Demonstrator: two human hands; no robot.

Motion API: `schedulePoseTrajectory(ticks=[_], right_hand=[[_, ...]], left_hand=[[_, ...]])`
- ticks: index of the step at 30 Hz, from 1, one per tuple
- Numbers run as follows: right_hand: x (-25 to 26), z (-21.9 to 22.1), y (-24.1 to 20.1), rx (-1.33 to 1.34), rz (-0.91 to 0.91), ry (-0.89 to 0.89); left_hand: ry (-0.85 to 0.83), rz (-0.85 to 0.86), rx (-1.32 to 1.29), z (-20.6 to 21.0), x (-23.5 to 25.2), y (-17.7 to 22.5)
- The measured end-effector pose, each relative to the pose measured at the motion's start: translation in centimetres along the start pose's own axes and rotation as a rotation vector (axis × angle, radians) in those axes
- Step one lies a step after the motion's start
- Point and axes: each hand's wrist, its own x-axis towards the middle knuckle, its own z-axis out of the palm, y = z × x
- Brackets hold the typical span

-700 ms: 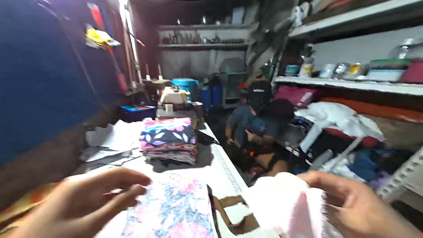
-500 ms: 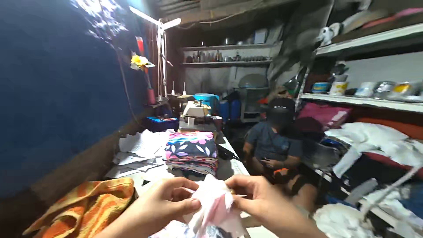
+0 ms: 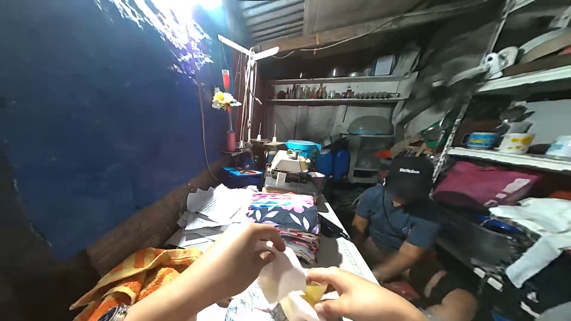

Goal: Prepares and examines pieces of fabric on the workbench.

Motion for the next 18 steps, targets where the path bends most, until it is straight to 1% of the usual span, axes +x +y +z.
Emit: schedulePoseTrajectory(ticks=[3, 5, 8, 10, 12, 16, 18], right_hand=[[0.5, -0.1, 0.0, 0.095, -0.136, 0.181], [0.9, 0.4, 0.2, 0.279, -0.221, 0.272], [1.0, 1.8, 0.6, 0.603, -0.215, 0.295], [0.7, 2.8, 0.4, 0.757, -0.161, 0.307], [0.7, 3.5, 0.3, 0.800, -0.138, 0.360], [0.4, 3.4, 0.6, 0.771, -0.148, 0.480], [-0.1, 3.2, 0.6, 0.752, -0.153, 0.533]], left_hand=[[-0.040, 0.004, -0.029, 0.3, 0.7, 0.3], [-0.046, 0.016, -0.062, 0.8, 1.0, 0.3], [-0.026, 0.060, -0.120, 1.6, 1.4, -0.6], [-0.010, 0.021, -0.179, 2.2, 1.7, -1.2], [-0.004, -0.008, -0.213, 2.7, 1.9, -1.8], [0.112, 0.059, -0.147, 3.5, 1.7, -3.2], [0.157, 0.076, -0.163, 3.4, 1.5, -3.8]])
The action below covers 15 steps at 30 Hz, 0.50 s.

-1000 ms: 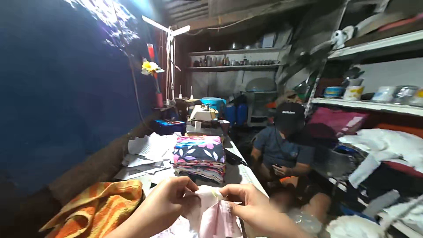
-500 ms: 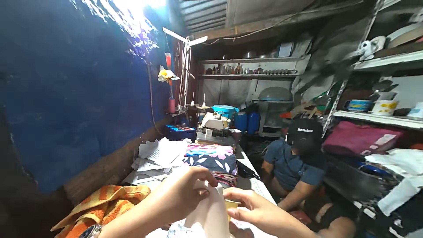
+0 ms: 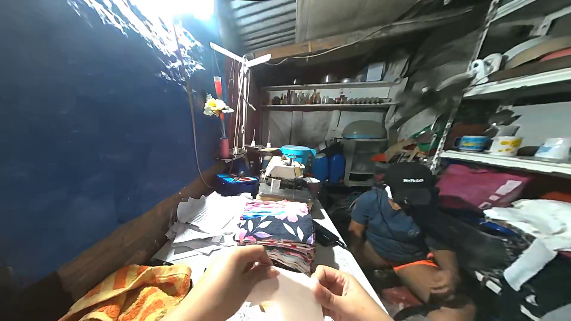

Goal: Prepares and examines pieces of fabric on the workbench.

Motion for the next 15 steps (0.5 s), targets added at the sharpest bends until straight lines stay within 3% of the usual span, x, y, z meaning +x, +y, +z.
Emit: schedulePoseTrajectory(ticks=[10, 15], right_hand=[[-0.7, -0.4, -0.1, 0.194, -0.098, -0.001], [-0.8, -0.7, -0.3, -0.187, -0.042, -0.149]], left_hand=[[0.198, 0.052, -0.054, -1.1, -1.0, 0.8], [0.090, 0.002, -0.093, -1.8, -1.1, 1.5]])
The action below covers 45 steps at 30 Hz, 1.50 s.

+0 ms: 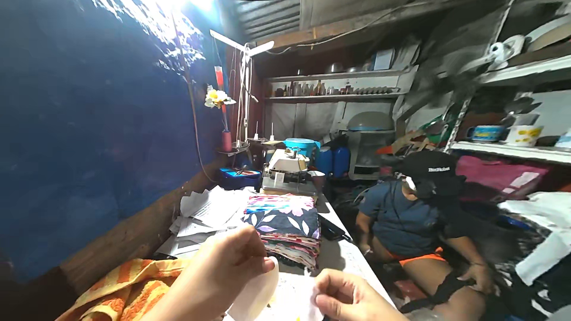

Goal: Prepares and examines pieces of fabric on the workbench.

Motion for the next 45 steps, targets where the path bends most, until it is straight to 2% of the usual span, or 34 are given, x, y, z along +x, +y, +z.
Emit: schedulePoseTrajectory(ticks=[2, 4, 6, 9, 11, 13, 16, 19, 21, 25, 29, 33, 36, 39, 42, 43, 45], right_hand=[[-0.1, 0.6, -0.3, -0.005, 0.014, -0.049], [0.0, 1.1, -0.4, -0.016, -0.002, -0.022], [0.0, 1.1, -0.2, -0.211, -0.023, 0.015], [0.0, 0.9, 0.0, -0.524, -0.021, -0.057], [0.0, 1.2, -0.1, -0.605, -0.029, -0.099], [-0.1, 1.6, 0.1, -0.655, -0.052, -0.023], [-0.2, 2.1, 0.0, -0.537, -0.123, 0.156], [-0.5, 2.5, -0.8, -0.217, -0.134, 0.034], [-0.6, 2.8, -0.5, -0.136, -0.122, 0.019], [-0.6, 2.0, -0.3, -0.173, -0.134, 0.079], [-0.2, 1.4, -0.2, -0.218, -0.078, 0.027], [0.0, 1.3, 0.1, -0.243, -0.021, 0.092], [0.4, 0.8, 0.9, -0.352, -0.031, 0.133], [0.2, 1.3, 0.1, -0.512, -0.140, 0.065], [1.3, 2.0, -1.8, -0.613, -0.204, -0.078], [2.1, 2.2, -2.4, -0.641, -0.155, -0.133], [4.2, 2.7, -3.3, -0.666, 0.075, -0.254]], left_hand=[[-0.037, -0.015, 0.055, 0.0, -0.1, 0.7], [-0.082, -0.001, 0.147, 0.0, -0.3, 1.4], [-0.133, 0.059, 0.234, 0.2, -0.4, 1.8], [-0.184, 0.192, 0.343, 0.4, -0.5, 2.1], [-0.237, 0.211, 0.358, 0.2, -0.4, 2.6], [-0.242, 0.177, 0.319, 0.3, -0.3, 3.1], [-0.186, 0.120, 0.246, 1.1, -0.2, 3.5], [-0.102, 0.137, 0.241, 1.9, -0.1, 3.5], [-0.077, 0.148, 0.276, 2.0, -0.3, 3.6], [-0.033, 0.200, 0.388, 1.3, -0.7, 2.7], [0.004, 0.207, 0.489, 0.7, -1.0, 2.0], [0.117, 0.318, 0.633, 0.5, -1.0, 0.9], [0.138, 0.300, 0.613, -0.2, -1.1, 0.9], [0.081, 0.289, 0.545, -1.3, -1.5, 2.1], [0.021, 0.321, 0.513, -2.2, -1.8, 3.2], [-0.011, 0.327, 0.496, -2.4, -1.7, 3.4], [-0.077, 0.310, 0.429, -2.3, -1.5, 3.5]])
